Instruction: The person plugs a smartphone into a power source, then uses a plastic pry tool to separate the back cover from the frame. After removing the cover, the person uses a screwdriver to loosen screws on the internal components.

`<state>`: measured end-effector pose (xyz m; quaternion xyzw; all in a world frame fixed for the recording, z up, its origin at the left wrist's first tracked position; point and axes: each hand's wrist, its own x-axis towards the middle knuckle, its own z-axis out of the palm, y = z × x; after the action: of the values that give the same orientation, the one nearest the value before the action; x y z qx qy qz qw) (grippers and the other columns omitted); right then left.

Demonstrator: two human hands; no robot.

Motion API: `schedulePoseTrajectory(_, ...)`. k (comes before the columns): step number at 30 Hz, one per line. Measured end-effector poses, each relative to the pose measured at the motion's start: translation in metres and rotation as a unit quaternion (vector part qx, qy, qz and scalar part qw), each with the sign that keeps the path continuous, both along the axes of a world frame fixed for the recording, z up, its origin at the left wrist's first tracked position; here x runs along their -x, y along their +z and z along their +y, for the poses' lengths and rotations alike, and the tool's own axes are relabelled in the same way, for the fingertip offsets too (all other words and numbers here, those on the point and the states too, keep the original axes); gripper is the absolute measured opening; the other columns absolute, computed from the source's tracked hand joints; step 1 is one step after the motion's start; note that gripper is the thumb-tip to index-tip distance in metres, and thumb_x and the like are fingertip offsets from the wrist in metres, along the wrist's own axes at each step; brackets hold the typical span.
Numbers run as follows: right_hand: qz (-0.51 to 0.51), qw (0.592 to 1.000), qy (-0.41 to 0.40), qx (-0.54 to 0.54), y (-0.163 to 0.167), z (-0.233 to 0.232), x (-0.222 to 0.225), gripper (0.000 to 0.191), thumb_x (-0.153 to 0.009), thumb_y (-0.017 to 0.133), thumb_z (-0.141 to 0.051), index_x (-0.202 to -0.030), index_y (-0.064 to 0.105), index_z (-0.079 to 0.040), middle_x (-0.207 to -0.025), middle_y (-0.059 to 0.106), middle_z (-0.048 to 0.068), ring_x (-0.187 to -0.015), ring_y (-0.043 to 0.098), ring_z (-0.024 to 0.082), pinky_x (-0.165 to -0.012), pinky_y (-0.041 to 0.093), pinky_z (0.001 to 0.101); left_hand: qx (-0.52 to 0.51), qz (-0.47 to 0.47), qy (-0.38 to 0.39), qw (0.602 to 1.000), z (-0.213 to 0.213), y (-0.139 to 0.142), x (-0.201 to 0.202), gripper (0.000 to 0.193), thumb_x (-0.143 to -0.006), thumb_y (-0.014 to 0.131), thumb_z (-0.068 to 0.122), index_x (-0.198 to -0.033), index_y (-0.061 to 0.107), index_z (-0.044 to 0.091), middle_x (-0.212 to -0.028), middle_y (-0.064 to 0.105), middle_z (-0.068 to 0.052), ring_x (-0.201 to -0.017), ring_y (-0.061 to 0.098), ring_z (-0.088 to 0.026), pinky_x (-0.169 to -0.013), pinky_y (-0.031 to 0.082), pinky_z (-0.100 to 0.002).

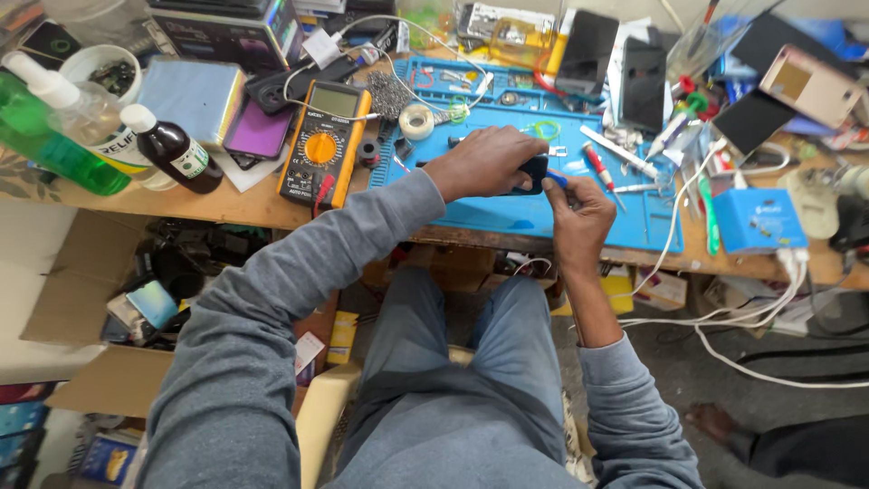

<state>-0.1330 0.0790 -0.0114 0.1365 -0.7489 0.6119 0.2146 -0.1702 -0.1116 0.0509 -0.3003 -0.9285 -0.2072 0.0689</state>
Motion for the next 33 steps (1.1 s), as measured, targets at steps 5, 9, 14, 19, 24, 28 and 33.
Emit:
schedulePoseTrajectory(5,0.020,0.993,-0.020,-0.115,-0.010,0.011,-0.006,0.011,-0.103,0.073,-0.008,-0.105,0.074,0.003,-0.082,0.067,0.010,-0.071,0.060,0.015,-0.064,0.046,0.0332,0.022,-0.013,-0.007,1.000,0.010,-0.018,0.008,0.046,-0.075,0.085,0.028,-0.115,0.070,0.011,-0.106,0.073,-0.012,-0.104,0.066,-0.038,-0.086,0.051,-0.053)
schedulePoseTrajectory(9,0.026,0.989,-0.006,-0.148,-0.001,0.014,-0.006,0.013,-0.105,0.066,-0.006,-0.111,0.074,0.002,-0.084,0.065,0.014,-0.070,0.060,0.019,-0.063,0.047,0.0357,0.039,0.013,-0.003,0.999,0.015,-0.021,0.013,0.042,-0.072,0.086,0.028,-0.108,0.073,0.011,-0.102,0.074,-0.012,-0.103,0.067,-0.037,-0.087,0.050,-0.052)
schedulePoseTrajectory(14,-0.073,0.995,0.015,-0.073,-0.004,0.017,-0.001,0.015,-0.098,0.074,-0.006,-0.110,0.076,0.003,-0.086,0.073,0.010,-0.073,0.069,0.014,-0.065,0.054,0.0277,0.036,-0.035,-0.015,0.999,0.013,-0.017,0.016,0.044,-0.075,0.086,0.029,-0.112,0.072,0.009,-0.106,0.074,-0.012,-0.104,0.066,-0.036,-0.088,0.050,-0.050)
schedulePoseTrajectory(19,-0.107,0.992,0.063,0.033,-0.012,0.021,0.006,0.011,-0.097,0.073,-0.001,-0.107,0.072,0.005,-0.095,0.077,0.009,-0.085,0.076,0.012,-0.076,0.062,0.0240,0.042,-0.051,-0.013,0.998,0.012,-0.012,0.018,0.045,-0.077,0.085,0.029,-0.115,0.071,0.008,-0.107,0.074,-0.012,-0.105,0.066,-0.036,-0.088,0.050,-0.050)
schedulePoseTrajectory(24,-0.129,0.988,0.056,0.057,-0.012,0.018,0.007,0.010,-0.097,0.073,-0.001,-0.105,0.071,0.004,-0.095,0.077,0.009,-0.085,0.077,0.013,-0.073,0.062,0.0245,0.048,-0.066,-0.011,0.997,0.012,-0.010,0.020,0.047,-0.077,0.085,0.030,-0.116,0.070,0.008,-0.106,0.073,-0.013,-0.105,0.066,-0.036,-0.086,0.051,-0.050)
schedulePoseTrajectory(28,-0.104,0.993,0.026,0.049,-0.009,0.011,0.004,0.010,-0.096,0.074,-0.002,-0.103,0.069,0.004,-0.091,0.077,0.010,-0.084,0.077,0.014,-0.071,0.061,0.0237,0.058,-0.046,-0.017,0.997,0.013,-0.013,0.021,0.046,-0.077,0.084,0.028,-0.116,0.070,0.007,-0.106,0.073,-0.014,-0.103,0.066,-0.038,-0.086,0.050,-0.051)
schedulePoseTrajectory(33,-0.030,0.999,-0.028,0.007,-0.005,0.003,-0.003,0.010,-0.097,0.075,-0.002,-0.103,0.070,0.005,-0.091,0.078,0.012,-0.085,0.077,0.014,-0.072,0.059,0.0247,0.063,-0.035,-0.017,0.997,0.013,-0.018,0.019,0.049,-0.077,0.084,0.029,-0.117,0.070,0.007,-0.107,0.073,-0.014,-0.103,0.066,-0.036,-0.089,0.051,-0.050)
